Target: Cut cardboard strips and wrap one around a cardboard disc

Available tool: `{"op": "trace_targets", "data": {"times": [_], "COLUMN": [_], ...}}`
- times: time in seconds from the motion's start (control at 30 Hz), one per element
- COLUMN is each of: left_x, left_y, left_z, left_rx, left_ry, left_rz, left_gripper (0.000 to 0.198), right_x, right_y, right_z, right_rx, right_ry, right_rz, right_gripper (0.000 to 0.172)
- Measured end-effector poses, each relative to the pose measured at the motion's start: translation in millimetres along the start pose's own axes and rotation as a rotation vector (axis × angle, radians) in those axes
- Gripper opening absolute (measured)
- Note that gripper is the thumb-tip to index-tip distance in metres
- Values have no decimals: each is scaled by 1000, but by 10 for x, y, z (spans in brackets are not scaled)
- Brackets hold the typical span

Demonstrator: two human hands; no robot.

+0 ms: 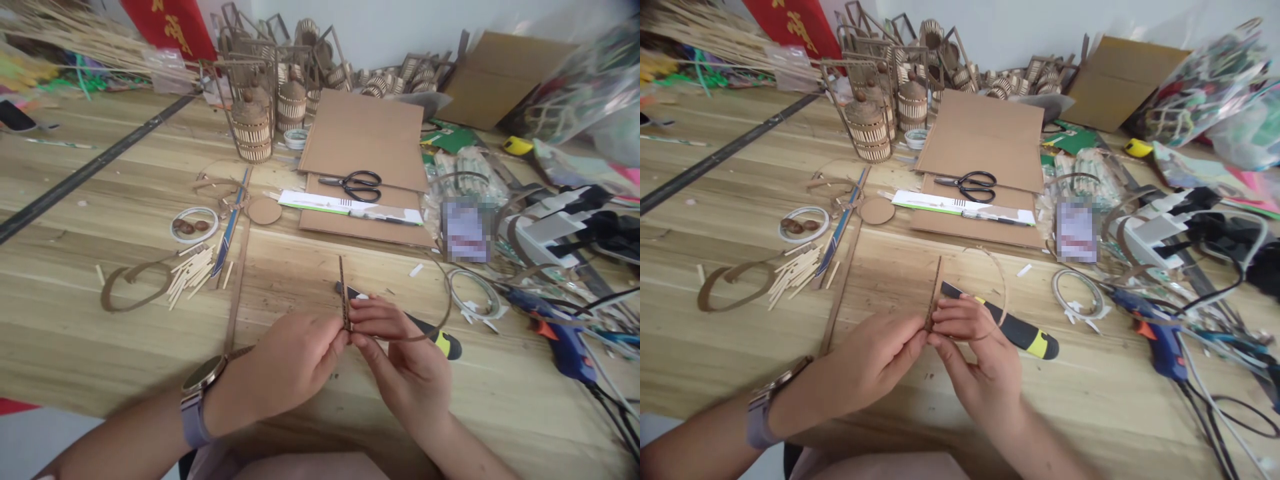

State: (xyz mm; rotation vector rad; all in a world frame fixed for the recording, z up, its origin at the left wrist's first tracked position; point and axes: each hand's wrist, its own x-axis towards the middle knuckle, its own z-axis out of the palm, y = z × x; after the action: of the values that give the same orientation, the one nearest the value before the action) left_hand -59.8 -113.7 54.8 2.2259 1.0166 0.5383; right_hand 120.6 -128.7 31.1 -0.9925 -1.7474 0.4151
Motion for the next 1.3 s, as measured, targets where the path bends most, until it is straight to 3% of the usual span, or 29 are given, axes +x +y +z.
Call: {"op": "trace_targets", "data": {"times": [0.27, 0.47, 0.53, 0.67, 0.77, 1.03, 1.3], "left_x": [-7, 8, 17, 29, 24, 10, 15], "left_y": [-21, -38, -41, -44, -32, -8, -56], "left_z": [-43, -65, -62, -33, -10, -8, -45], "left_rx": [-6, -50, -54, -15, 94, 160, 75], "left_ry": [-65, -37, -36, 10, 43, 100, 13], "left_rz": [39, 93, 80, 16, 12, 76, 55], "left_gripper": [30, 34, 35, 41, 47, 39, 35], "right_x": [-21, 11, 18, 21, -1, -90, -62], "right_y": [10, -7, -17, -35, -33, -17, -48], "right_z": [-33, -32, -33, -46, -50, -10, -23], "right_rx": [25, 219, 198, 7, -142, -138, 58], "right_ry": [16, -3, -10, -28, -14, -22, 11], "right_rz": [74, 188, 149, -66, -104, -13, 134], "right_gripper": [4, 7, 8, 13, 13, 13, 8]}}
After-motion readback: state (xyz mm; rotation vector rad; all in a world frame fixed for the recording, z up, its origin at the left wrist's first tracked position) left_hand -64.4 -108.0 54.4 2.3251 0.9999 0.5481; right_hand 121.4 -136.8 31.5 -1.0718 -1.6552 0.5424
